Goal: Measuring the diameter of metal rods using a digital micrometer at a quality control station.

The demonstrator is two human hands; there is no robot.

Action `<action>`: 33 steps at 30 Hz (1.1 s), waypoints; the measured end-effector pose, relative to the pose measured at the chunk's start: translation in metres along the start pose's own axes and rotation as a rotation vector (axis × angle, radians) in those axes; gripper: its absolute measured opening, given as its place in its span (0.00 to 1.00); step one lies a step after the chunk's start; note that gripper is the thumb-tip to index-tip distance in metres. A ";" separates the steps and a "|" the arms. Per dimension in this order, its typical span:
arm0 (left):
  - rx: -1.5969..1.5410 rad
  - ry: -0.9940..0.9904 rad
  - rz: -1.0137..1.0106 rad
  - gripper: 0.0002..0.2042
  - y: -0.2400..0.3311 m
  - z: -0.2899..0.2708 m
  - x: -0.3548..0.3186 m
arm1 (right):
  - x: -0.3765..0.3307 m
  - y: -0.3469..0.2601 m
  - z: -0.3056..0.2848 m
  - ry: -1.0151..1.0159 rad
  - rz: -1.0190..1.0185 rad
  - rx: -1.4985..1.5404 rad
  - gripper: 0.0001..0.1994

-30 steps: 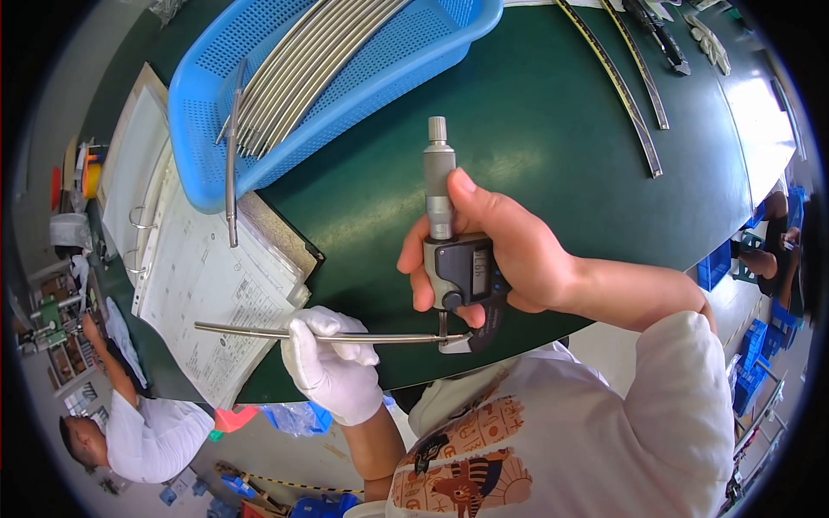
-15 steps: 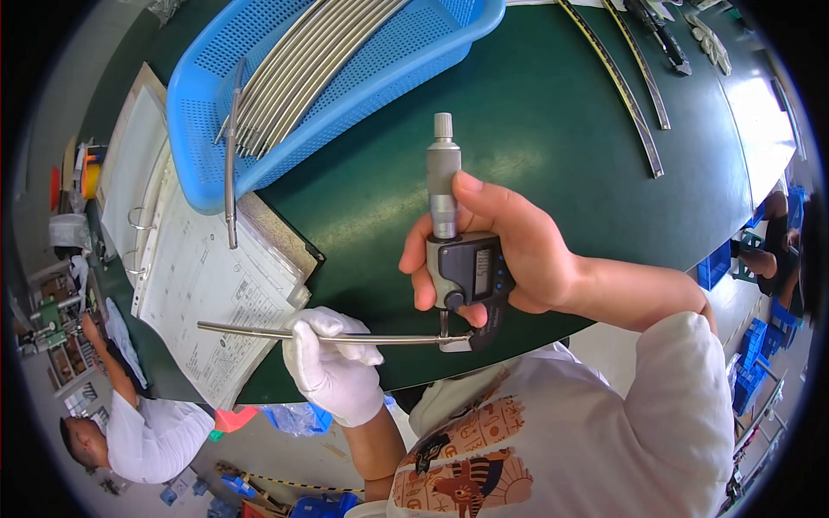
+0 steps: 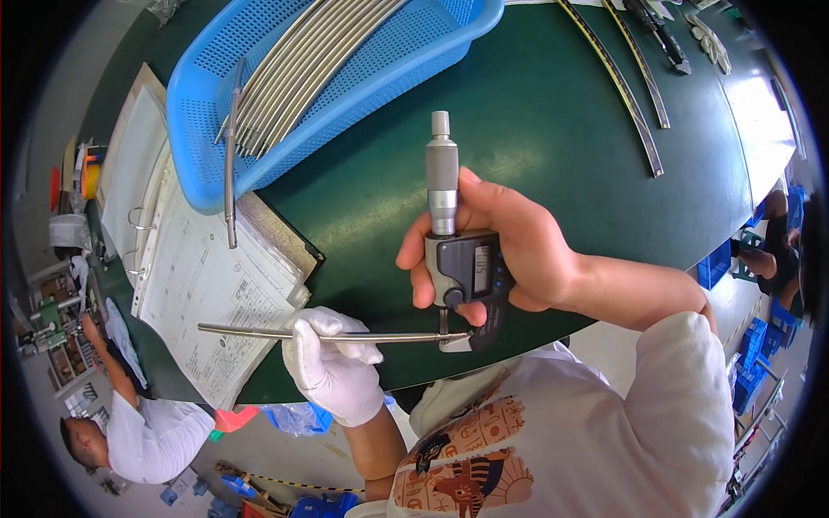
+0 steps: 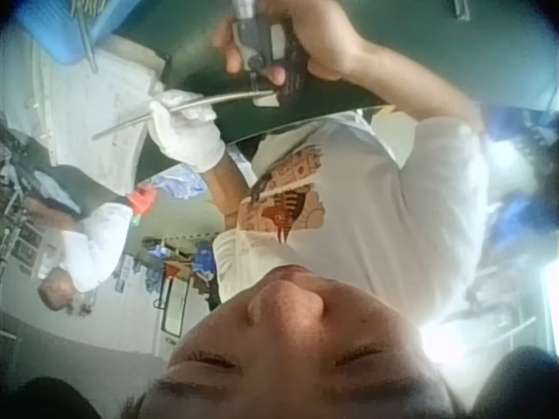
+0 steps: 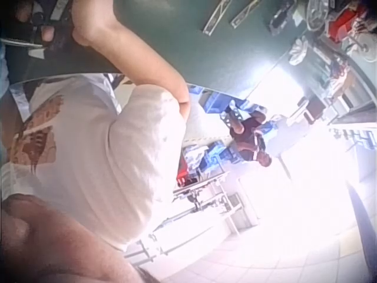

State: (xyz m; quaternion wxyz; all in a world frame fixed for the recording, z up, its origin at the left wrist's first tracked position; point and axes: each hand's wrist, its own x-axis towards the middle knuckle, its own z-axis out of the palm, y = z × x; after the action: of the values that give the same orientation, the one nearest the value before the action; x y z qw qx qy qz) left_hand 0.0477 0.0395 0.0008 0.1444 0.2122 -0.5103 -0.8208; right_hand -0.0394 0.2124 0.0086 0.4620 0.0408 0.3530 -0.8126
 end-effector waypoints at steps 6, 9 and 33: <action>-0.007 -0.073 -0.011 0.14 0.001 -0.001 0.000 | 0.001 -0.001 0.000 -0.014 -0.020 0.008 0.31; -0.013 -0.064 -0.018 0.14 0.001 -0.001 -0.001 | 0.001 0.001 0.002 0.015 -0.014 -0.016 0.30; 0.034 -0.073 -0.073 0.16 0.009 -0.004 0.007 | 0.001 -0.001 0.004 0.071 0.038 -0.129 0.34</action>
State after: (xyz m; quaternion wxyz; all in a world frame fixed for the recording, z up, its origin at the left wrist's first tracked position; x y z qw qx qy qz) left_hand 0.0443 0.0290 0.0063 0.0920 0.2030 -0.5211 -0.8239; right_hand -0.0400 0.2097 0.0121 0.4661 0.0461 0.4200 -0.7773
